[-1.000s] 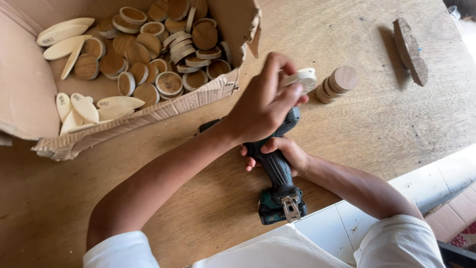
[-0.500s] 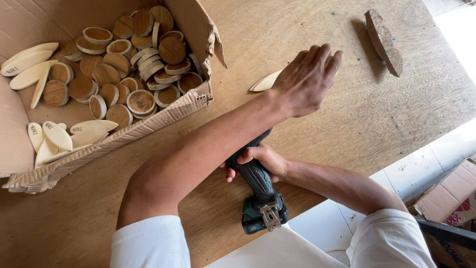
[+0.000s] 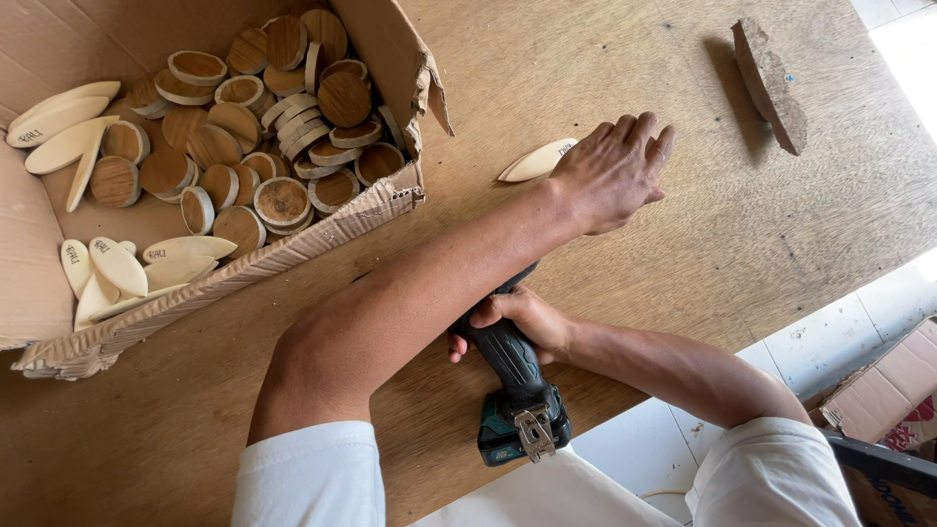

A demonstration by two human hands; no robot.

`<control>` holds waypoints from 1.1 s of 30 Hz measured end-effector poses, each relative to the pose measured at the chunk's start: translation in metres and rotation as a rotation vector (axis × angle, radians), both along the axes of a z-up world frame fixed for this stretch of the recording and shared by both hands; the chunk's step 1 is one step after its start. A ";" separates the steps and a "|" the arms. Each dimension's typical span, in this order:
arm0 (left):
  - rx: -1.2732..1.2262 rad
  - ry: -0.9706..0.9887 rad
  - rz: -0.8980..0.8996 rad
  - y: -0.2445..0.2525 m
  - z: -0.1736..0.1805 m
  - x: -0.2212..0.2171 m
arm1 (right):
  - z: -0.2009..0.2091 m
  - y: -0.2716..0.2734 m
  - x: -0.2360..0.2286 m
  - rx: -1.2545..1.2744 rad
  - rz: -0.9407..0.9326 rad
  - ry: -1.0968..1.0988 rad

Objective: The person picks up flat wooden discs and ovals from a cardboard box and presses them against a spinning white attachment on a cordless drill to sand their edges.

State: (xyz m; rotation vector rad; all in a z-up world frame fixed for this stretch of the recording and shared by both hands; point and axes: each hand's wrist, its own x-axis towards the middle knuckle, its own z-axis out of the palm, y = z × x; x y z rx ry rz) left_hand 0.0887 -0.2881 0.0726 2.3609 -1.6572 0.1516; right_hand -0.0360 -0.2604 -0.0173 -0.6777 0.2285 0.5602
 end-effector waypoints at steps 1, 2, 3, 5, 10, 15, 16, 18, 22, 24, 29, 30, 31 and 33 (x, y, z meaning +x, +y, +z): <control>0.000 0.000 0.001 -0.003 -0.002 0.002 | -0.002 -0.001 0.000 0.000 0.001 0.000; 0.015 -0.016 -0.006 -0.006 -0.004 0.003 | -0.003 -0.001 -0.001 0.004 0.003 0.004; 0.030 -0.031 -0.014 -0.009 -0.006 0.004 | -0.005 -0.002 -0.001 0.008 0.005 0.009; 0.048 -0.014 -0.006 -0.011 -0.006 0.005 | -0.005 -0.002 -0.001 0.011 0.009 0.010; 0.054 0.014 0.018 -0.016 -0.006 0.003 | -0.002 -0.001 0.000 -0.013 0.032 0.017; 0.073 0.010 0.040 -0.020 -0.006 0.001 | -0.001 0.000 0.000 -0.044 0.033 0.018; 0.074 0.010 0.042 -0.020 -0.005 0.000 | 0.000 0.000 0.000 -0.044 0.034 0.019; 0.066 0.059 0.063 -0.022 -0.003 -0.001 | 0.001 -0.001 0.000 -0.061 0.025 0.025; 0.074 0.083 0.069 -0.026 -0.003 -0.001 | 0.011 0.002 0.001 -0.128 0.015 0.105; 0.095 0.101 0.085 -0.025 0.000 -0.002 | 0.006 0.001 0.000 -0.197 0.012 0.134; 0.113 0.039 0.088 -0.023 0.001 -0.002 | 0.010 0.000 0.000 -0.222 0.002 0.184; 0.106 0.019 0.092 -0.020 0.003 -0.002 | 0.013 -0.001 0.001 -0.231 -0.017 0.201; 0.109 0.017 0.105 -0.015 0.009 -0.003 | 0.012 -0.003 0.001 -0.229 -0.004 0.198; 0.080 -0.021 0.094 -0.005 0.021 -0.004 | 0.011 -0.006 0.002 -0.111 0.066 0.080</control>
